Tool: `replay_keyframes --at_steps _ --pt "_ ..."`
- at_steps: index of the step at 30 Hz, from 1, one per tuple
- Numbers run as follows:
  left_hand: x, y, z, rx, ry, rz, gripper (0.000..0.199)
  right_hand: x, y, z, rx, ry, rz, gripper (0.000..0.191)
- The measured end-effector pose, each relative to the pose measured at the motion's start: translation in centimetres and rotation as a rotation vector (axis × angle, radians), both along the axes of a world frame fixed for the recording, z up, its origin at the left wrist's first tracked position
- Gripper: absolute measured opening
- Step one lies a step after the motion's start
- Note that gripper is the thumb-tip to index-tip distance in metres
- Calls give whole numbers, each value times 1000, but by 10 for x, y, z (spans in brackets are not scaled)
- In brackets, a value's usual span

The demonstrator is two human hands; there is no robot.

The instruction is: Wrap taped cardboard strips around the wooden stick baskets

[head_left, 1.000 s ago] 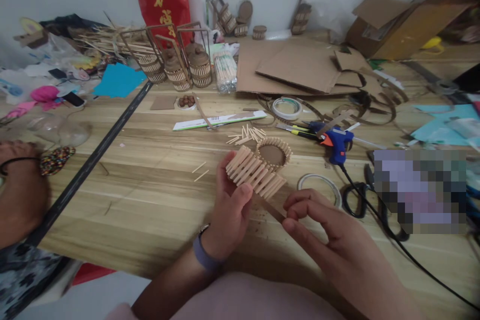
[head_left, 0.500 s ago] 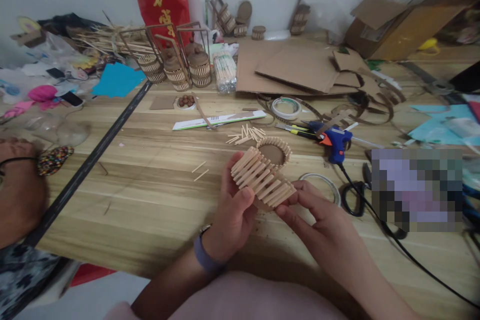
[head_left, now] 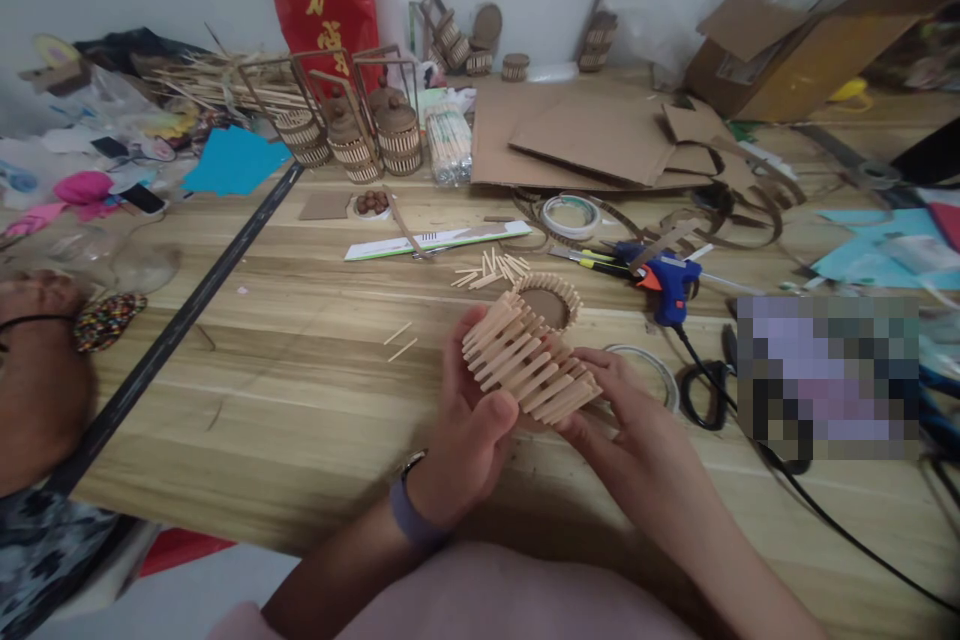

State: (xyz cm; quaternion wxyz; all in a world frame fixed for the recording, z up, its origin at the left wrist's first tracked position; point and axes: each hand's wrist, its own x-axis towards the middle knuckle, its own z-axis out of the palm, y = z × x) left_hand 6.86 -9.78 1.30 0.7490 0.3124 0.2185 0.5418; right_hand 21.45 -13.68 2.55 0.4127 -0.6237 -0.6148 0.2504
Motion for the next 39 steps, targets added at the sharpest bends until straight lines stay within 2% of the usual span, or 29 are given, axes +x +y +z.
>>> replay_keyframes --at_steps 7,10,12,15,18,22,27,32,36,39 --pt "3 2 -1 -117 -1 2 55 -4 -2 5 38 -59 40 38" --pt "3 4 1 -149 -2 5 44 -6 -3 4 60 -117 5 41" --pt "3 4 2 -147 32 53 40 -6 -4 1 91 -166 -32 43" --pt "1 2 1 -89 96 120 43 -5 -5 -4 141 -233 -86 44" --pt "0 0 -3 19 133 69 44 -3 -7 -5 170 -263 -103 43" --pt "0 -1 -4 93 104 -32 67 -2 -9 -4 184 -271 -108 38" --pt "1 -2 -2 119 155 -35 89 -3 -10 -4 175 -273 -127 32" --pt "-2 3 -3 126 109 37 81 4 -11 0 177 -333 -107 31" --pt "-5 11 -1 45 61 110 76 12 -14 3 221 -373 -174 30" --pt "-7 14 0 2 32 107 71 15 -15 3 215 -374 -177 27"
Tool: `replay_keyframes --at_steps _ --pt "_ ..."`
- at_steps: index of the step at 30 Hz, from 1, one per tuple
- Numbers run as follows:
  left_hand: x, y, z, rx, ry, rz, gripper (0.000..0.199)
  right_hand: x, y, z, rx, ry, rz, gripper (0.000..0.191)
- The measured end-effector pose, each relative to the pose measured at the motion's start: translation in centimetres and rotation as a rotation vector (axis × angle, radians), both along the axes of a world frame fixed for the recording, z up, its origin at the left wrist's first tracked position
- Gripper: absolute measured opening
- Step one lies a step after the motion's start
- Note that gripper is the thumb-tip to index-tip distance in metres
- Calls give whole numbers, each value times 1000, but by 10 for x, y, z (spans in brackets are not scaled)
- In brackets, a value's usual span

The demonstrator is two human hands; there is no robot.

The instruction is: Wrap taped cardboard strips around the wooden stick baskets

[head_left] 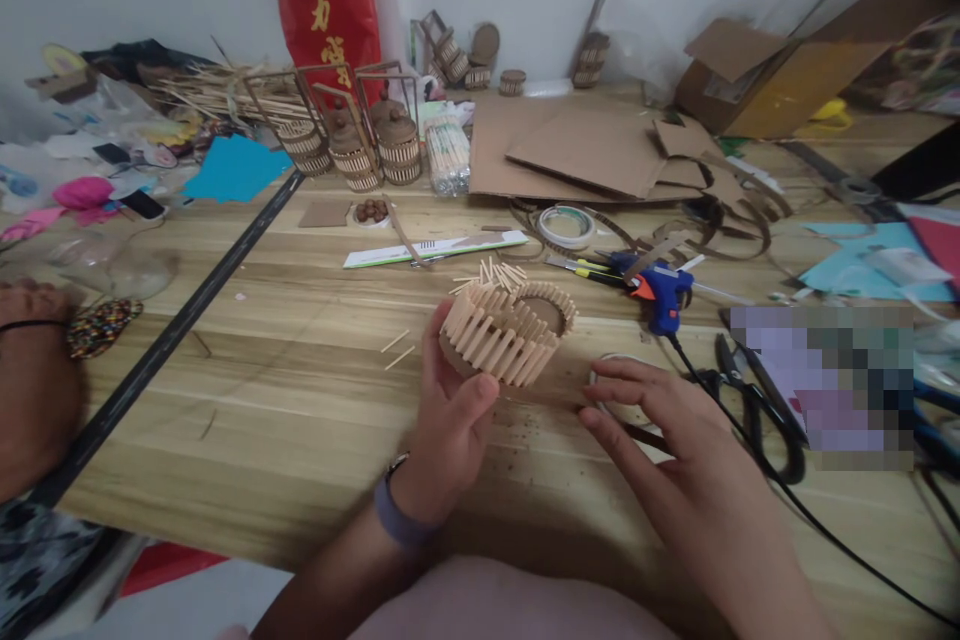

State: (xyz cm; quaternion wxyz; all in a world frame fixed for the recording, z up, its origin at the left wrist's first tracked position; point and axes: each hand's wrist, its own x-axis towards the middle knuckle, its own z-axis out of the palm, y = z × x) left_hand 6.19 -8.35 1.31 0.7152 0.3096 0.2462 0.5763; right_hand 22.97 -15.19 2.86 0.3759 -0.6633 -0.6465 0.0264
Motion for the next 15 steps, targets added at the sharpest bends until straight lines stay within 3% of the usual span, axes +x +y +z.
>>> replay_keyframes --at_steps 6,15 --pt "0 1 2 -69 -33 -35 63 1 3 -1 -32 20 40 20" --pt "0 3 5 -168 -138 -192 60 -3 7 5 -62 60 107 20"
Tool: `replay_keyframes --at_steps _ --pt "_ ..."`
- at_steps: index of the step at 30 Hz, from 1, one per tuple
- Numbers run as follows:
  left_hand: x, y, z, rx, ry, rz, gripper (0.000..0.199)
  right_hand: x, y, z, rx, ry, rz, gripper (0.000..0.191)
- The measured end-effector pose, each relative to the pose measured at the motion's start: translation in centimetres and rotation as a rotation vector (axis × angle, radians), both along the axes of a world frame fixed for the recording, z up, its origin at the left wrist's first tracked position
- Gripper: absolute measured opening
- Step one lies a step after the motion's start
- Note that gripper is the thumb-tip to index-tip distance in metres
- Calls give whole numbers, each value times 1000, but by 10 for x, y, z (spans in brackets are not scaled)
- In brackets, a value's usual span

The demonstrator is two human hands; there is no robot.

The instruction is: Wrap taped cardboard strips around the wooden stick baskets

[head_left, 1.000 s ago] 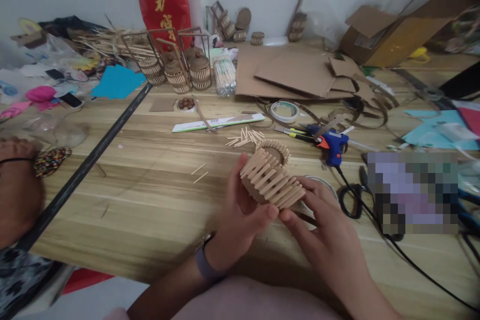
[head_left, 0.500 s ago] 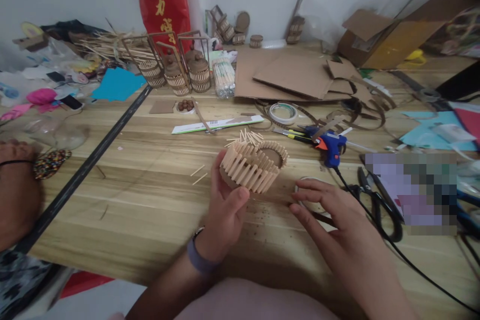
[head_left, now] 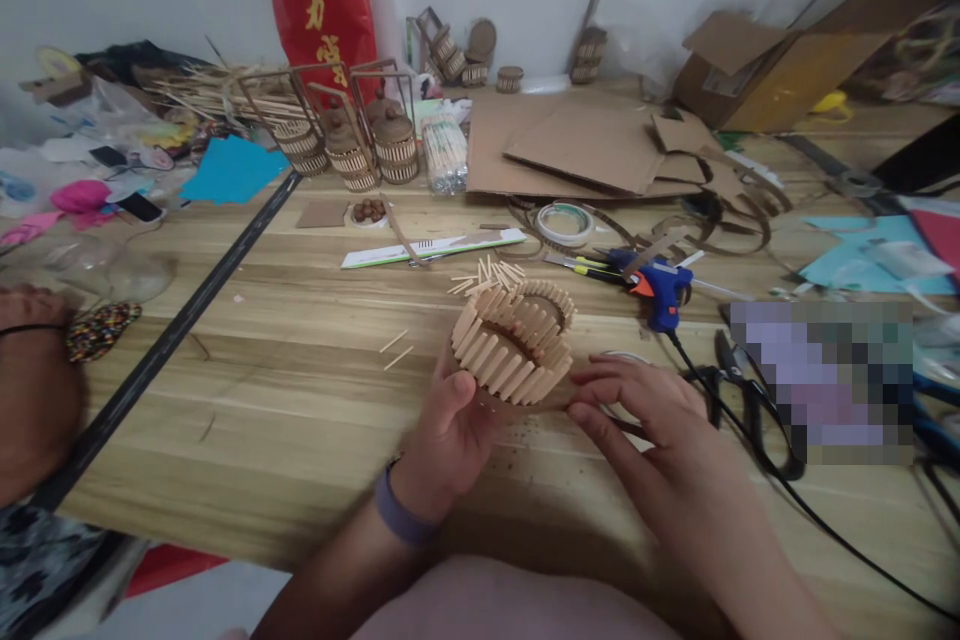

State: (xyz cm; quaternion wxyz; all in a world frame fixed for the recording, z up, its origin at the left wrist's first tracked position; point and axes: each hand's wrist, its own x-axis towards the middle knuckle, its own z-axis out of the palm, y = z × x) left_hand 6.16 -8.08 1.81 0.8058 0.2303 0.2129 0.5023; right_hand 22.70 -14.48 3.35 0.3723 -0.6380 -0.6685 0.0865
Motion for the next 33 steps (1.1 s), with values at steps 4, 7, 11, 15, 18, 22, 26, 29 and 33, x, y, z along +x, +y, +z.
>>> replay_keyframes --at_steps 4,7,11,15,18,22,26,29,33 --pt "-2 -3 -6 -30 -17 -64 62 -2 3 0 9 4 6 19" --pt "-1 -5 -8 -18 30 -93 63 -4 5 -1 -13 28 20 19" --pt "2 -6 -8 35 99 -130 66 -3 8 0 -38 87 29 20" --pt "4 -3 -6 77 129 -161 61 0 7 3 -51 111 61 19" --pt "6 -2 -5 123 133 -213 57 1 5 6 -95 171 107 16" --pt "6 -2 -6 111 205 -28 52 -2 2 5 -86 265 94 16" --pt "3 -2 -11 213 438 347 32 -7 2 0 -79 259 24 16" --pt "1 -2 -11 310 615 428 27 -10 2 -3 -89 225 -17 17" --pt "-1 -8 -8 335 677 352 38 -12 2 -3 -56 180 -36 16"
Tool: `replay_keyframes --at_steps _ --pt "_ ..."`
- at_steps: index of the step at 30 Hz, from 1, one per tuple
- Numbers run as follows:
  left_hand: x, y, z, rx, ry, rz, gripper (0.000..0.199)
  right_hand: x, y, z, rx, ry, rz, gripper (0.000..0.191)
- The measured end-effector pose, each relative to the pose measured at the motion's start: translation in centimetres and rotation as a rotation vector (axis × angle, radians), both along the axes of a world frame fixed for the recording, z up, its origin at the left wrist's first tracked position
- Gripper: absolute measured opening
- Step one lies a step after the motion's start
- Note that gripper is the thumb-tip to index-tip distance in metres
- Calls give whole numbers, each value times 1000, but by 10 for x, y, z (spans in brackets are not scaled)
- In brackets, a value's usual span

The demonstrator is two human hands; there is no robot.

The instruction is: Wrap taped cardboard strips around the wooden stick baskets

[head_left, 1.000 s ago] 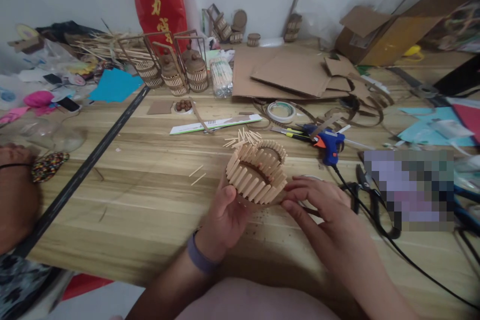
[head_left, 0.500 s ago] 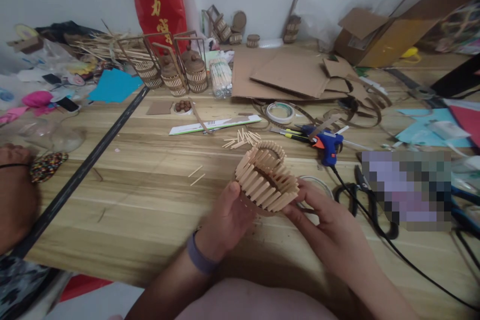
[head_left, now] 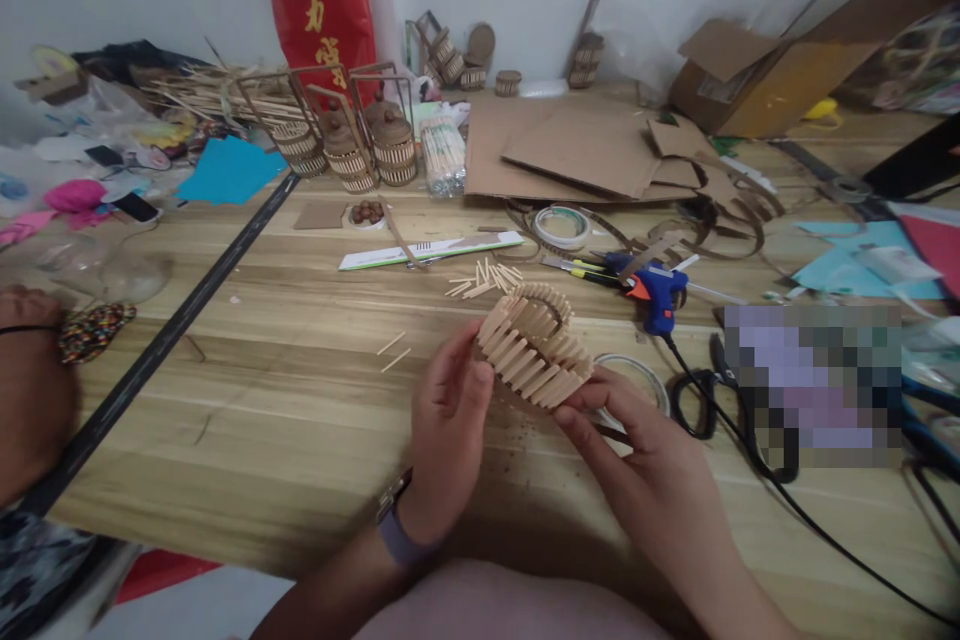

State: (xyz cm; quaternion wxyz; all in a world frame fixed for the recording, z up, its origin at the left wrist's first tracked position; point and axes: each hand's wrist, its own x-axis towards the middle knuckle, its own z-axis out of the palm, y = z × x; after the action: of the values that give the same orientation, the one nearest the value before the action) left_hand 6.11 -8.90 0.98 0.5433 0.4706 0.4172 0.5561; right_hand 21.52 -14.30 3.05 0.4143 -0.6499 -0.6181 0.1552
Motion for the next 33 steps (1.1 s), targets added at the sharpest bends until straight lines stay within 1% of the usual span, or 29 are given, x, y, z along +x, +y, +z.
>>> replay_keyframes --at_steps 4,7,13,17,23,27,29,31,33 --pt "4 -7 -4 0 -66 -140 72 0 -1 1 38 -28 -1 16" --pt "6 -10 -7 0 -53 -166 81 -1 -3 1 46 -29 1 16" --pt "6 -10 -9 13 5 -195 85 -2 -6 2 86 -46 10 13" --pt "5 -9 -9 55 12 -152 81 -1 -6 8 58 -60 47 15" --pt "0 -9 -4 182 28 -54 86 6 -5 20 -76 86 140 22" --pt "-1 -8 3 351 -33 -44 88 8 -3 27 -124 209 195 28" --pt "-1 -9 8 398 -47 -40 86 9 -3 27 -149 256 217 30" --pt "-2 -9 11 397 -28 -2 83 11 -4 25 -156 255 212 29" --pt "-4 -7 12 357 -9 66 82 16 -8 21 -115 193 130 27"
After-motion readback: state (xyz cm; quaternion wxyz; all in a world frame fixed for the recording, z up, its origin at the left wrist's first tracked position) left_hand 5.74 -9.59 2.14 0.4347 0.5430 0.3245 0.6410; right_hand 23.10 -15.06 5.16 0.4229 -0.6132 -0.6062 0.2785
